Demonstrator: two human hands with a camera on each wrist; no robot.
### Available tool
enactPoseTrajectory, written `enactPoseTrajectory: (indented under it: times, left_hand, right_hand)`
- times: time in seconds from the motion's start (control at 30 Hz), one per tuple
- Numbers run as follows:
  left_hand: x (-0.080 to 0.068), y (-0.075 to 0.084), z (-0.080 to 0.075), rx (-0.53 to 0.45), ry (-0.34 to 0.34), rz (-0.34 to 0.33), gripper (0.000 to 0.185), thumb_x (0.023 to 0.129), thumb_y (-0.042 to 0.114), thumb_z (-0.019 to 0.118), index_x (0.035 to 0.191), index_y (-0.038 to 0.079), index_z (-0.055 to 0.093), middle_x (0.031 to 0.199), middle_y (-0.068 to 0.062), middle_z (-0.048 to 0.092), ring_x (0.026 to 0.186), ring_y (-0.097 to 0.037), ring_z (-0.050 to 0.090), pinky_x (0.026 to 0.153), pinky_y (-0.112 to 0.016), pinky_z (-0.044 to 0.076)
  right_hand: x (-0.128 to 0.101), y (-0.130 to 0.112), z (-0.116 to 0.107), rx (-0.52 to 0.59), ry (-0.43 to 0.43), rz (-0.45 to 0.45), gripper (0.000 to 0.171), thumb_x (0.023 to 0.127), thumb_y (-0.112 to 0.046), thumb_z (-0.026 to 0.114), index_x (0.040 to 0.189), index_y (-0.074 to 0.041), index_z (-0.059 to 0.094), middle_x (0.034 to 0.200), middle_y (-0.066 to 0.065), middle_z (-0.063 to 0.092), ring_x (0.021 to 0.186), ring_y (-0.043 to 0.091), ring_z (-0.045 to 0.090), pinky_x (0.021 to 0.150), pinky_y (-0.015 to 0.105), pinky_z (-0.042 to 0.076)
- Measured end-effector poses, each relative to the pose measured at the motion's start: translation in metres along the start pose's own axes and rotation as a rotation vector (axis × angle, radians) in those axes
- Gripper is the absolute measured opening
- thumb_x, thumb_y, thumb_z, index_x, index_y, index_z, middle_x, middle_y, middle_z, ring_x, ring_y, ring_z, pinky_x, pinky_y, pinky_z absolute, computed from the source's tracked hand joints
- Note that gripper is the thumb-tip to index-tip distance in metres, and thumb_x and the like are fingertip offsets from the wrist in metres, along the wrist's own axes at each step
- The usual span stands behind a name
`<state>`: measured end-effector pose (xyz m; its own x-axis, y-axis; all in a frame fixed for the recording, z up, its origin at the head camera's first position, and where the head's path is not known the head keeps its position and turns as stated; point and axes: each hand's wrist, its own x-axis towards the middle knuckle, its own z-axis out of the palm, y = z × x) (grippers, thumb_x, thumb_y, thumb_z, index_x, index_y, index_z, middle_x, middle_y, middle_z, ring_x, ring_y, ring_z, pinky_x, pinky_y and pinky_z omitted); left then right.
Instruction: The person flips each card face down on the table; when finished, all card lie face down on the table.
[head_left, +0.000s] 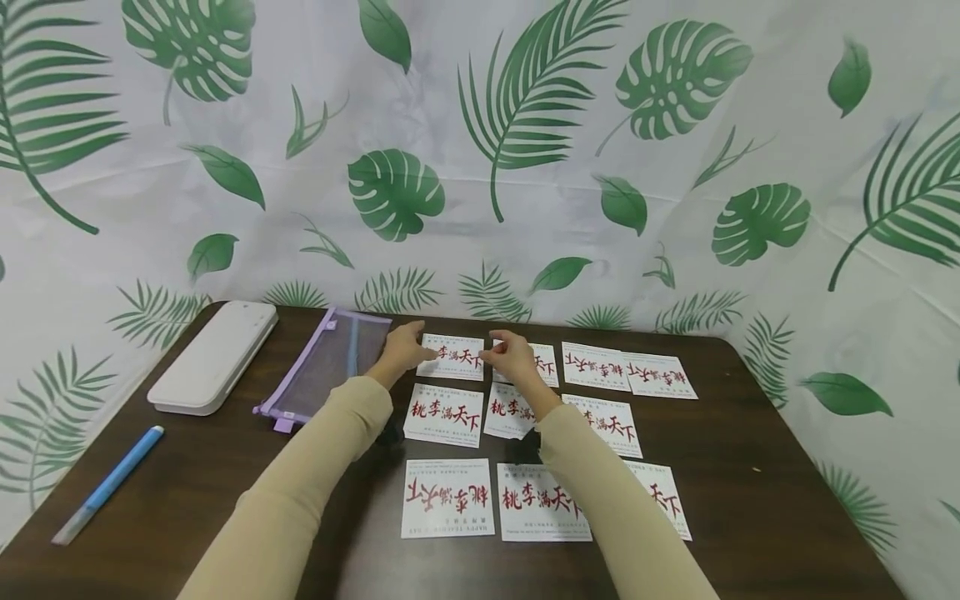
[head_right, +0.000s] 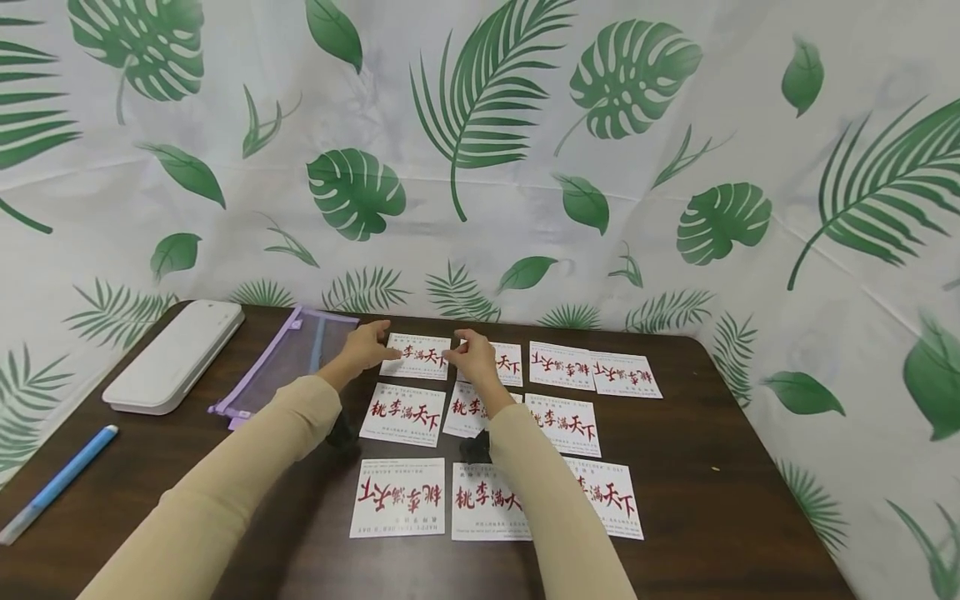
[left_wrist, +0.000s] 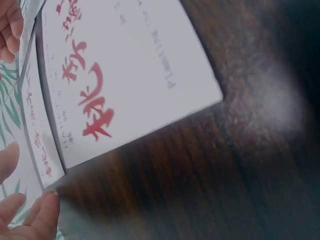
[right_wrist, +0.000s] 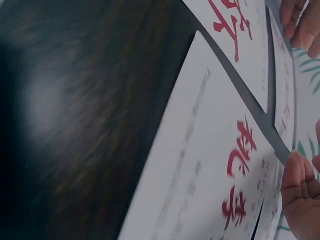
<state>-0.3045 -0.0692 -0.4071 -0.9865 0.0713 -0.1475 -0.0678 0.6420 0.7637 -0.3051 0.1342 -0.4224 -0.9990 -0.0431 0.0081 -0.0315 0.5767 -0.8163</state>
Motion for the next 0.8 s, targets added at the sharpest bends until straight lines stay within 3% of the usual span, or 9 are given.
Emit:
enactPoseTrajectory:
  times: [0.33,0.47,0.7,0.8]
  left_hand:
    - [0.014,-0.007,0.007,0.049,0.044,-0.007,0.069,0.082,0.01,0.072,0.142,0.0,0.038,0.136,-0.024,0.047,0.128,-0.038,0.042,0.102,-0.045,0.04]
    - [0.017,-0.011,0.012,0.151,0.063,-0.008,0.061,0.081,0.01,0.073,0.135,-0.001,0.047,0.133,-0.023,0.05,0.125,-0.036,0.045,0.101,-0.043,0.041]
    - [0.021,-0.008,0.012,0.214,0.091,0.008,0.049,0.077,0.008,0.076,0.123,0.001,0.06,0.114,-0.018,0.062,0.107,-0.03,0.055,0.089,-0.041,0.047]
    - [0.023,-0.008,0.012,0.221,0.09,0.015,0.05,0.076,0.01,0.076,0.122,0.001,0.061,0.113,-0.018,0.062,0.107,-0.031,0.055,0.091,-0.041,0.046]
  right_hand:
    - [0.017,-0.003,0.014,-0.124,-0.04,0.058,0.053,0.083,-0.01,0.071,0.132,-0.002,0.052,0.075,0.002,0.055,0.062,0.011,0.051,0.055,0.021,0.038]
    - [0.018,-0.001,0.018,-0.182,-0.037,0.049,0.052,0.082,-0.009,0.071,0.13,-0.001,0.053,0.074,0.001,0.052,0.062,0.012,0.044,0.057,0.023,0.035]
    - [0.024,-0.001,0.017,-0.191,-0.026,0.076,0.05,0.081,-0.008,0.072,0.127,-0.001,0.055,0.075,0.003,0.054,0.062,0.013,0.048,0.058,0.025,0.038]
    - [0.027,-0.002,0.017,-0.193,-0.039,0.1,0.047,0.081,-0.009,0.072,0.125,-0.003,0.055,0.077,0.003,0.055,0.063,0.013,0.051,0.058,0.025,0.04]
